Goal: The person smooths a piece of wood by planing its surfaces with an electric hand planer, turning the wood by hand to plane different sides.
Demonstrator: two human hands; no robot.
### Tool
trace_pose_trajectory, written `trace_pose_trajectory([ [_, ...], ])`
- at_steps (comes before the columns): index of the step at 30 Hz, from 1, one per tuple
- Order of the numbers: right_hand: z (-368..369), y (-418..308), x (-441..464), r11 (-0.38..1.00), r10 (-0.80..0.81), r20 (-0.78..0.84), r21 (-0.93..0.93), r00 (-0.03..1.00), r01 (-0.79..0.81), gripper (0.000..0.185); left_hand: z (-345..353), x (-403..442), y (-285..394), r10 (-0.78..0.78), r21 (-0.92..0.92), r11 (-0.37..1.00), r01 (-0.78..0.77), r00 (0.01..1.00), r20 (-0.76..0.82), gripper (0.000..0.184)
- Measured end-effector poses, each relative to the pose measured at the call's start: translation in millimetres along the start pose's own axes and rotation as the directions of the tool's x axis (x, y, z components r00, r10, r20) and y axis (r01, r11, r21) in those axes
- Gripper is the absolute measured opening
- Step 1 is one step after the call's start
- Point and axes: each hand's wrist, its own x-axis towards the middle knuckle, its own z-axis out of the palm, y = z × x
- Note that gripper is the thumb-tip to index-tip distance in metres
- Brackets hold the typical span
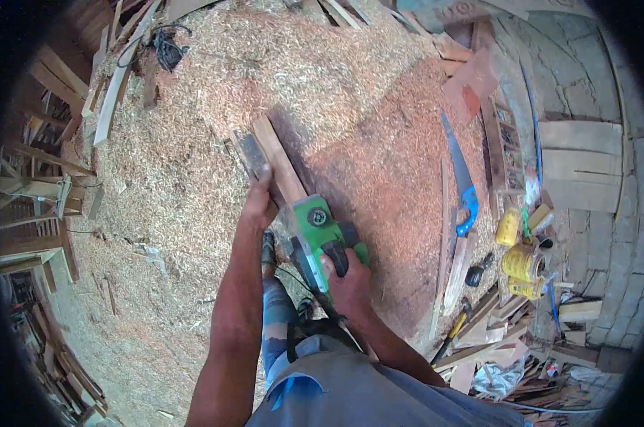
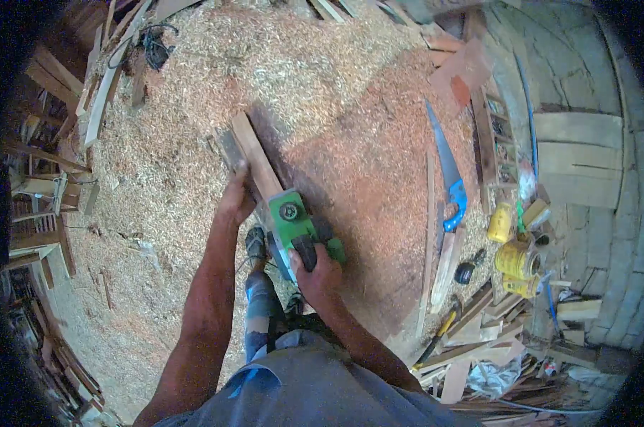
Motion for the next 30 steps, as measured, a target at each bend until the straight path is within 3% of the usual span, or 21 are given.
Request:
trace_pose_trajectory([
  [1, 3.4, -12.2, 13.7, 1.000, -0.014, -0.004, 0.017, 1.000, 0.014, 0.052, -8.3, -0.2, 5.1, -0.104, -0.123, 0.985, 0.120, 0.986, 0.129, 0.086],
  [4, 27.0, -37.6, 62.0, 0.992, -0.096, -0.075, -0.090, 0.993, 0.089, 0.046, -5.9, -20.6, 12.0, -0.067, -0.337, 0.939, 0.074, 0.997, 0.031, 0.093],
  [5, 36.0, -45.6, 79.9, 0.981, -0.132, -0.102, -0.155, 0.986, 0.116, 0.043, -12.3, -18.3, 8.3, -0.042, -0.327, 0.944, 0.047, 0.999, 0.023, 0.097],
  [8, 58.5, -88.0, 142.9, 0.983, -0.175, -0.113, 0.035, 0.978, 0.180, 0.046, -15.2, -22.7, 9.9, -0.085, -0.458, 0.883, 0.101, 0.995, 0.057, 0.103],
  [9, 65.6, -106.2, 164.1, 0.980, -0.185, -0.111, 0.057, 0.976, 0.192, 0.048, -27.0, -16.8, 1.9, -0.040, -0.478, 0.872, 0.103, 0.989, 0.139, 0.104],
  [12, 94.8, -160.8, 235.6, 0.987, -0.158, -0.107, 0.023, 0.982, 0.162, 0.058, -39.0, -8.8, -9.3, -0.072, -0.510, 0.855, 0.095, 0.995, 0.064, 0.099],
  [16, 104.8, -198.6, 277.4, 0.985, -0.169, -0.051, 0.020, 0.984, 0.170, 0.064, 7.9, -27.1, 24.3, -0.098, -0.473, 0.877, 0.080, 0.995, -0.014, 0.100],
  [20, 81.7, -154.9, 229.1, 0.974, -0.209, -0.018, 0.086, 0.978, 0.210, 0.059, -23.9, 1.0, 12.7, -0.138, -0.243, 0.964, 0.108, 0.984, -0.110, 0.088],
  [23, 34.0, -89.8, 120.5, 0.981, -0.167, 0.002, 0.104, 0.986, 0.166, 0.052, -19.4, 17.5, 29.1, -0.135, -0.119, 0.983, 0.143, 0.988, 0.070, 0.067],
  [25, 6.4, -28.6, 37.0, 0.989, -0.053, 0.032, -0.134, 0.998, 0.057, 0.046, 3.5, 24.1, 24.9, -0.031, 0.102, 0.994, 0.047, 0.988, -0.151, 0.063],
  [26, -9.3, 8.6, -6.4, 0.999, 0.040, 0.118, -0.017, 0.992, -0.038, 0.060, 12.3, 26.3, 17.6, 0.030, 0.225, 0.974, 0.027, 0.969, -0.244, 0.064],
  [27, -29.3, 28.4, -45.3, 1.000, 0.027, 0.107, -0.010, 0.994, -0.026, 0.054, 9.2, 35.7, 10.5, -0.005, 0.143, 0.988, 0.059, 0.935, -0.354, 0.071],
  [30, -66.1, 98.7, -141.8, 0.985, 0.170, 0.129, -0.046, 0.977, -0.166, 0.050, -1.1, 42.3, 3.0, 0.084, 0.208, 0.978, -0.033, 0.968, -0.238, 0.069],
])
